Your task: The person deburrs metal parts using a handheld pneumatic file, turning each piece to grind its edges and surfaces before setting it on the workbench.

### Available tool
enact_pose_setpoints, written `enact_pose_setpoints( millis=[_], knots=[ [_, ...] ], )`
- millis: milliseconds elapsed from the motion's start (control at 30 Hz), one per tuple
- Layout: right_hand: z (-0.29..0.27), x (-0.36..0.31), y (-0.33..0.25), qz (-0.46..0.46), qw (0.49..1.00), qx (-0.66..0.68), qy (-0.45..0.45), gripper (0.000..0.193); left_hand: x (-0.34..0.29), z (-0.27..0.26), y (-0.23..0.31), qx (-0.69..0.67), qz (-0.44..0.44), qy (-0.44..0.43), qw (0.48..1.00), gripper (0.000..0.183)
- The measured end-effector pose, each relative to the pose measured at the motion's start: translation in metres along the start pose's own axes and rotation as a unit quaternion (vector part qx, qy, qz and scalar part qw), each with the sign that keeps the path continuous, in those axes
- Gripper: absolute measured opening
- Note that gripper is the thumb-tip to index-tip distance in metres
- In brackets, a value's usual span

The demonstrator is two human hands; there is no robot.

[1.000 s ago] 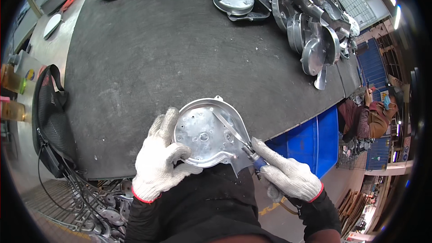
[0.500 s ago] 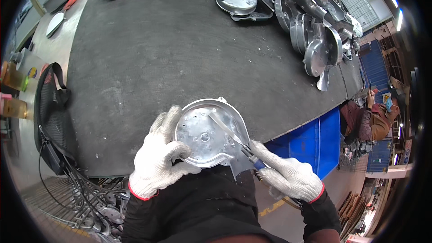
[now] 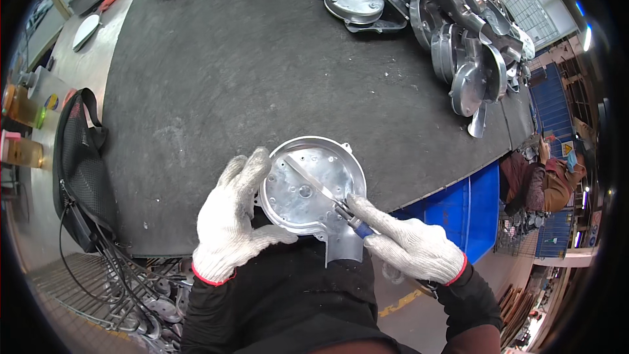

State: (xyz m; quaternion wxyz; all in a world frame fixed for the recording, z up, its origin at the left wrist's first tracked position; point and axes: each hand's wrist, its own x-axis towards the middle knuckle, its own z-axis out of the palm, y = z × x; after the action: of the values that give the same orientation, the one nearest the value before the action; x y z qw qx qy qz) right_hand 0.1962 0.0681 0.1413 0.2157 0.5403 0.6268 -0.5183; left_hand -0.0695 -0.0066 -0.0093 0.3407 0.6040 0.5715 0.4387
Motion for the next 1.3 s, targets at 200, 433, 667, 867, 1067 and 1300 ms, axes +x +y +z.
enact_pose_setpoints(
  millis=[200, 433, 667, 867, 1067, 1300],
  knots=[
    [0.0, 0.0, 0.003, 0.033, 0.999, 0.013, 0.012, 0.066, 0.002, 0.003, -0.006, 0.037, 0.045, 0.05, 0.997, 0.113],
    [-0.001, 0.003, 0.011, -0.017, 0.999, -0.001, 0.033, 0.066, 0.005, 0.003, -0.006, 0.03, 0.051, 0.053, 0.997, 0.112],
    [0.001, -0.008, 0.029, -0.056, 0.995, -0.076, 0.004, 0.068, 0.004, 0.005, -0.005, 0.021, 0.054, 0.057, 0.997, 0.11],
    [0.003, -0.008, 0.04, -0.139, 0.984, -0.114, 0.014, 0.069, 0.0, 0.001, -0.004, 0.049, 0.04, 0.055, 0.996, 0.11],
    [0.003, -0.006, 0.034, -0.08, 0.988, -0.129, -0.015, 0.069, -0.002, 0.003, -0.008, 0.03, 0.047, 0.058, 0.997, 0.11],
    [0.001, -0.005, 0.03, -0.089, 0.991, -0.102, -0.02, 0.067, -0.002, 0.003, -0.014, 0.002, 0.068, 0.074, 0.995, 0.108]
  ],
)
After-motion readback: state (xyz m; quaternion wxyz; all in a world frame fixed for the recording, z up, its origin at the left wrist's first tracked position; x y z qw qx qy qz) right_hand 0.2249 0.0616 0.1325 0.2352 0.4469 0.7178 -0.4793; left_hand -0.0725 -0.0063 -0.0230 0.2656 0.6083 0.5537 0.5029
